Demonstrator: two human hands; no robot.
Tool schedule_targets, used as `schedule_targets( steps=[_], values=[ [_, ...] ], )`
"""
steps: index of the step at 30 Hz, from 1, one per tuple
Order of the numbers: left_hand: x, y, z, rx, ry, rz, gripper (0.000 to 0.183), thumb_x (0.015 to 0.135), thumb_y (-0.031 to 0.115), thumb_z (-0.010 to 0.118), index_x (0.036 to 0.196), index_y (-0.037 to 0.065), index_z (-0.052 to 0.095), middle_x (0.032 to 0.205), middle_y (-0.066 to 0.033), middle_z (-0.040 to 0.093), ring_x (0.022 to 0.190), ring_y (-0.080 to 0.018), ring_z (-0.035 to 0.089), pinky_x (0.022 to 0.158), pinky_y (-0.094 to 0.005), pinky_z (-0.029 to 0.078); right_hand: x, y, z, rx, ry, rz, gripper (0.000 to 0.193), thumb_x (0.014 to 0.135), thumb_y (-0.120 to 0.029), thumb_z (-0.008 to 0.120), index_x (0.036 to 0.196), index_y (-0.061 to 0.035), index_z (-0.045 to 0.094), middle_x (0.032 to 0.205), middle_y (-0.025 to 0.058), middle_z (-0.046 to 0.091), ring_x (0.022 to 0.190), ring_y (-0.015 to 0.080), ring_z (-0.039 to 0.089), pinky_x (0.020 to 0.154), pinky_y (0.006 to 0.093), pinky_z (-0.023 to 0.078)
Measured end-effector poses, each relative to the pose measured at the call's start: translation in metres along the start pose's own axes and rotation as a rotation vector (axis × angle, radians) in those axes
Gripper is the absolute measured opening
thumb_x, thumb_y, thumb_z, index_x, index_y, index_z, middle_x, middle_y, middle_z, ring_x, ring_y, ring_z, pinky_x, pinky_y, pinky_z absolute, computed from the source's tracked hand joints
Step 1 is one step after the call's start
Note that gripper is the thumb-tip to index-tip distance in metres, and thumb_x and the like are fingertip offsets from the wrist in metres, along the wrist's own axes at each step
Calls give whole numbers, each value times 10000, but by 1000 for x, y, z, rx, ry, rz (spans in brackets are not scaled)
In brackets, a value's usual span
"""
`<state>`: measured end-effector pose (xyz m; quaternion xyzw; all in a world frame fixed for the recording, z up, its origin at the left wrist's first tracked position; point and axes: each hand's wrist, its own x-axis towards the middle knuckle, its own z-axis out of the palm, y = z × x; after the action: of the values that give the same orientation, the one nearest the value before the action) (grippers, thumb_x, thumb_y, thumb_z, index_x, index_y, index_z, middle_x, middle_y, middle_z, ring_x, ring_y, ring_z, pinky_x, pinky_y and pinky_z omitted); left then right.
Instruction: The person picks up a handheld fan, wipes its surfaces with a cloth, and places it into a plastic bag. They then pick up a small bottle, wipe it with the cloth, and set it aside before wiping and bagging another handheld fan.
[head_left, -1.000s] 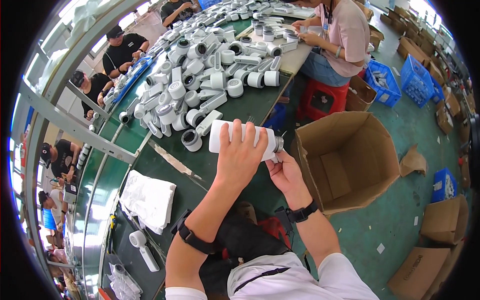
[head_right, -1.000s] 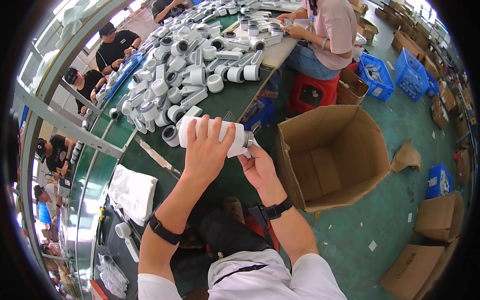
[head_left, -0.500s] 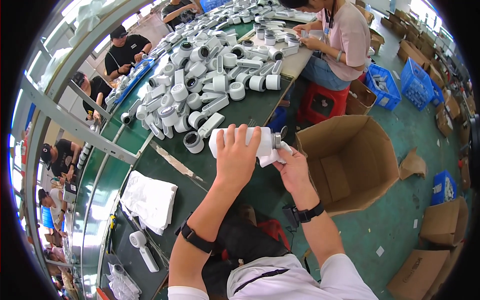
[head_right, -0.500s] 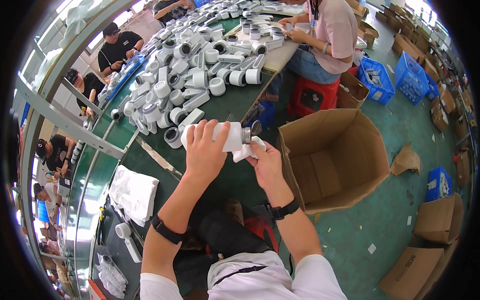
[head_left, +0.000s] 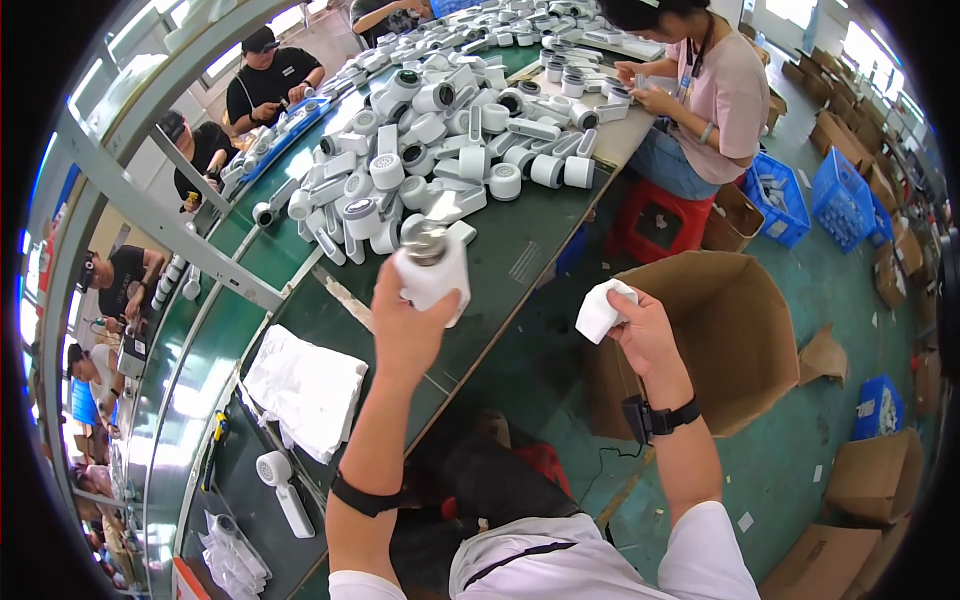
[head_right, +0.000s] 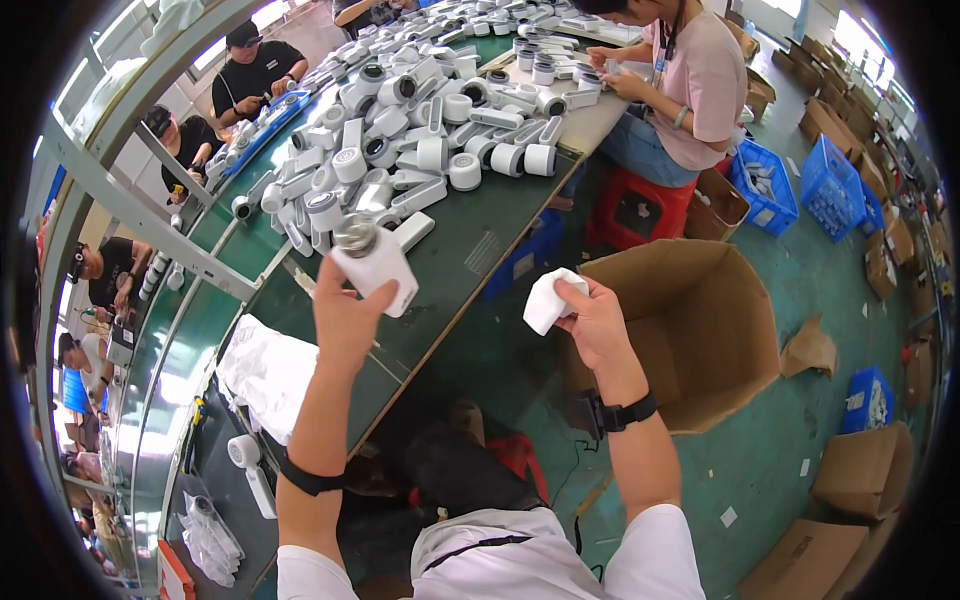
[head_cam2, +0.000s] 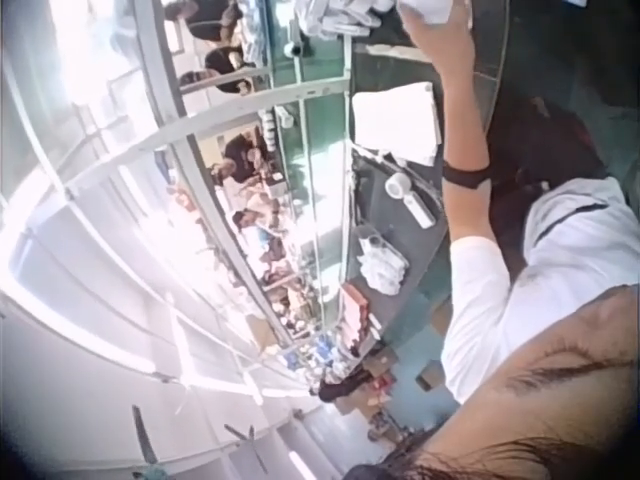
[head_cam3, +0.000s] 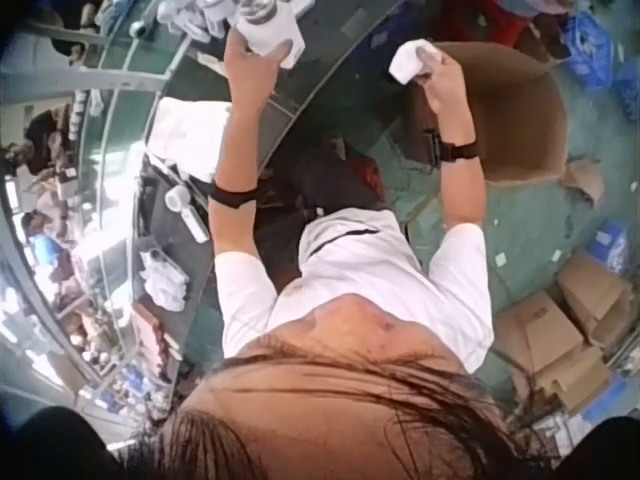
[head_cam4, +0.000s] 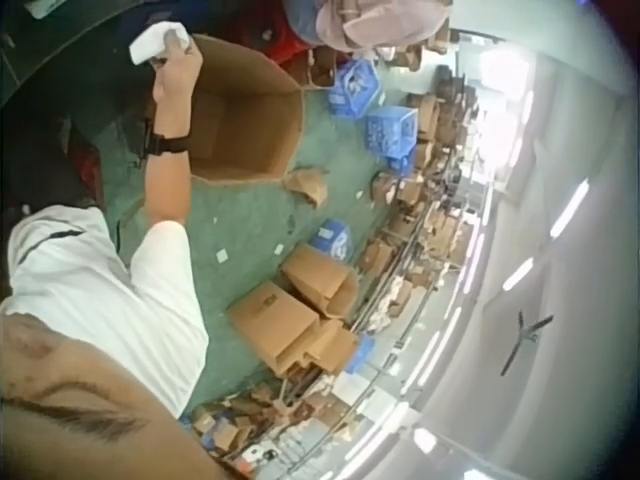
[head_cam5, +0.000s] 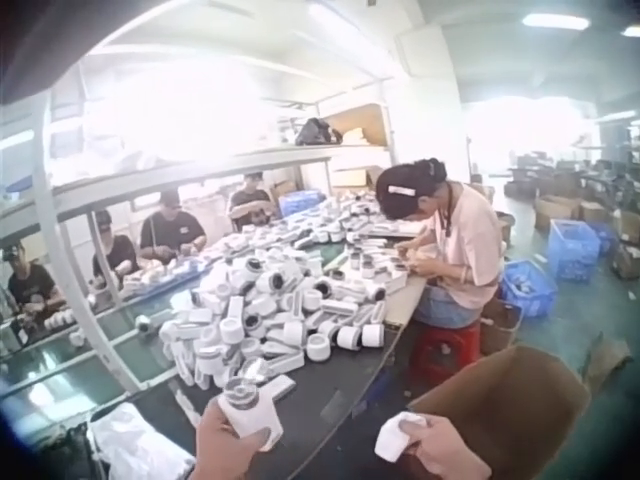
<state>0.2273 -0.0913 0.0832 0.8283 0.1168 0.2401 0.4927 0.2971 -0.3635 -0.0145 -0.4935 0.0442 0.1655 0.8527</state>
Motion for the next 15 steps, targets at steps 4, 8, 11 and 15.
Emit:
schedule_targets(
  steps=[4, 8, 11, 15],
  values=[
    [12, -20, -26, -294, 218, -122, 534, 701, -1, 713, 1191, 14, 503, 1101, -80, 594, 959, -185, 614, 843, -320, 487, 2, 2, 6, 72, 10, 46, 214, 942, -142, 558, 1108, -9, 584, 993, 101, 658, 892, 248, 669, 782, 403, 554],
    [27, -44, -51, -325, 269, -151, 555, 681, -29, 712, 1188, 4, 490, 1079, -98, 595, 984, -209, 608, 865, -342, 485, -1, 2, 10, 90, -46, 99, 199, 966, -178, 523, 1127, -64, 543, 977, 94, 645, 865, 262, 668, 746, 394, 567],
    [36, -53, -59, -351, 278, -218, 558, 663, -34, 713, 1176, 1, 496, 1069, -109, 600, 980, -221, 612, 856, -343, 488, 0, 9, 11, 88, 5, 76, 178, 969, -157, 523, 1114, -57, 553, 960, 62, 655, 851, 179, 665, 706, 311, 569],
    [48, -69, -65, -335, 333, -254, 567, 640, -26, 711, 1164, -5, 495, 1057, -113, 604, 962, -221, 616, 852, -341, 489, -1, 15, 19, 126, -4, 54, 181, 958, -109, 527, 1116, -27, 561, 1021, 73, 649, 911, 179, 652, 792, 301, 557]
  ],
)
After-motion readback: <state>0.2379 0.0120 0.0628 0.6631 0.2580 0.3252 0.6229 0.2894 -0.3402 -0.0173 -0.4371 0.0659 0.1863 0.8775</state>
